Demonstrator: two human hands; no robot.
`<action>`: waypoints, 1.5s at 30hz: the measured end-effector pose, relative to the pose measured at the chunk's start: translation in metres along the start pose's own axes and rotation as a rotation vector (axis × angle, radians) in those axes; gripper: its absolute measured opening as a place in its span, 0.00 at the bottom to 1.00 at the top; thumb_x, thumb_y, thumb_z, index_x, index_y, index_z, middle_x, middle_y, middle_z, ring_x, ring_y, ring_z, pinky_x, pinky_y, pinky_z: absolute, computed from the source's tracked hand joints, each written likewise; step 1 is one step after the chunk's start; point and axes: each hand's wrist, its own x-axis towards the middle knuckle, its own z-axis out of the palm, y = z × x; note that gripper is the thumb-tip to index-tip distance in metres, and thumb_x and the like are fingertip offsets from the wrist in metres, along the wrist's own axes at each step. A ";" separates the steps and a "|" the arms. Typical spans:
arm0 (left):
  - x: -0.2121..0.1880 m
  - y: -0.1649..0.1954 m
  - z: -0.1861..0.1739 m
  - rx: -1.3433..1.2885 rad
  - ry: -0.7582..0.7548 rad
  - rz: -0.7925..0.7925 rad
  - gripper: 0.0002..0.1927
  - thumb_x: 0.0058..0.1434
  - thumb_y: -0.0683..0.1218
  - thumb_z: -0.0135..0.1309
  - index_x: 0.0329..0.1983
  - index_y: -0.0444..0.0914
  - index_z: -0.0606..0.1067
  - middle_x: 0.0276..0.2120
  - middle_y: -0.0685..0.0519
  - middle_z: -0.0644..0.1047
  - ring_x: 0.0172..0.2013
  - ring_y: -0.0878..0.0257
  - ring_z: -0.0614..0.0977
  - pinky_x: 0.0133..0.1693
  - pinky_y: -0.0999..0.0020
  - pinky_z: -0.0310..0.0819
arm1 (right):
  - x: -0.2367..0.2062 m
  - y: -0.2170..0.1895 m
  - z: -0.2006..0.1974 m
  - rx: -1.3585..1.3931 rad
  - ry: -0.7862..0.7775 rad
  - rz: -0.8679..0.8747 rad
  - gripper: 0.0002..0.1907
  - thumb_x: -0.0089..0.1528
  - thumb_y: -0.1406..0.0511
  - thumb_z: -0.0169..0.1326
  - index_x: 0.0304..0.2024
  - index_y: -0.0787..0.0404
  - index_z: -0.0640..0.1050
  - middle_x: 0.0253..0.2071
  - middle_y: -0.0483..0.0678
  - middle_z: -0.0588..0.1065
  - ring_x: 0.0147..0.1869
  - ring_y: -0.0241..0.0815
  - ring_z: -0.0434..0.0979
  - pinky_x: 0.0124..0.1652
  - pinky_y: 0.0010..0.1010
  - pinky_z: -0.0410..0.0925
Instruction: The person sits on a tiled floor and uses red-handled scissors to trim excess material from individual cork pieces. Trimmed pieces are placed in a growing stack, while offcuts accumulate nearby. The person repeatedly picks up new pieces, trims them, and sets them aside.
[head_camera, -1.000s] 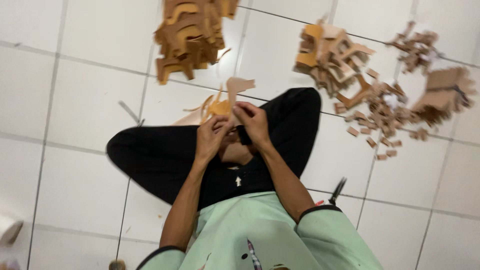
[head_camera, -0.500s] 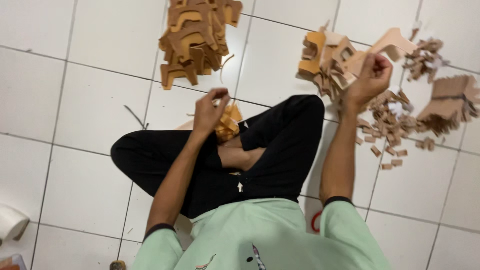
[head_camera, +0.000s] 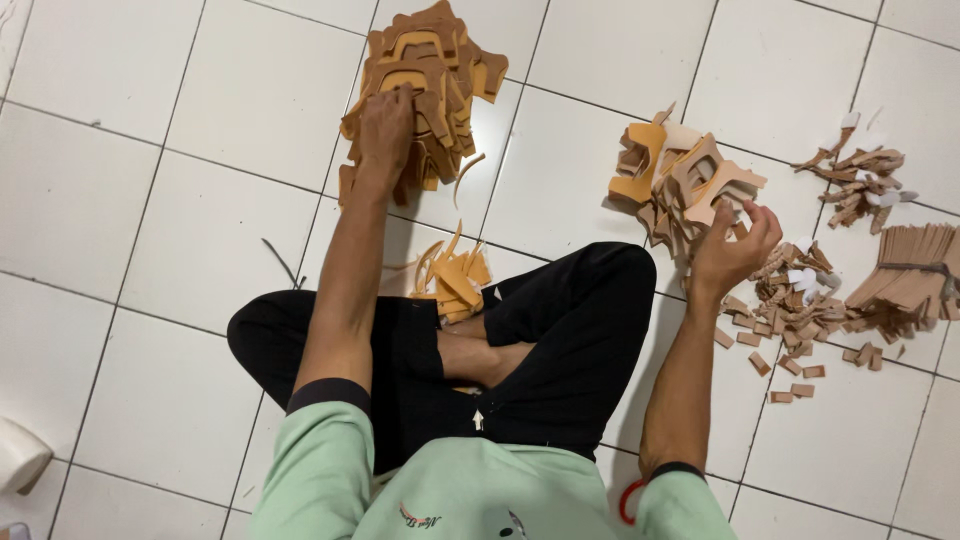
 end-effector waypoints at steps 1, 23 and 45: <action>0.001 -0.001 0.001 -0.021 0.060 0.019 0.23 0.63 0.35 0.54 0.62 0.33 0.68 0.42 0.44 0.78 0.44 0.49 0.80 0.46 0.56 0.77 | -0.005 -0.005 0.000 -0.046 0.023 -0.064 0.12 0.72 0.59 0.60 0.47 0.62 0.79 0.58 0.55 0.71 0.60 0.48 0.74 0.56 0.40 0.73; -0.221 0.100 -0.071 -1.476 -0.034 -0.735 0.18 0.70 0.49 0.56 0.54 0.32 0.80 0.40 0.52 0.83 0.40 0.67 0.82 0.45 0.75 0.77 | -0.180 -0.201 0.049 0.717 -1.001 0.241 0.13 0.65 0.62 0.61 0.42 0.68 0.83 0.33 0.50 0.82 0.33 0.33 0.80 0.33 0.23 0.72; -0.259 0.095 -0.036 -2.125 0.165 -1.085 0.24 0.73 0.51 0.51 0.65 0.32 0.68 0.54 0.49 0.76 0.55 0.60 0.75 0.55 0.63 0.71 | -0.202 -0.162 0.083 1.237 -0.992 0.714 0.25 0.71 0.59 0.55 0.61 0.75 0.72 0.51 0.53 0.74 0.53 0.44 0.80 0.53 0.37 0.77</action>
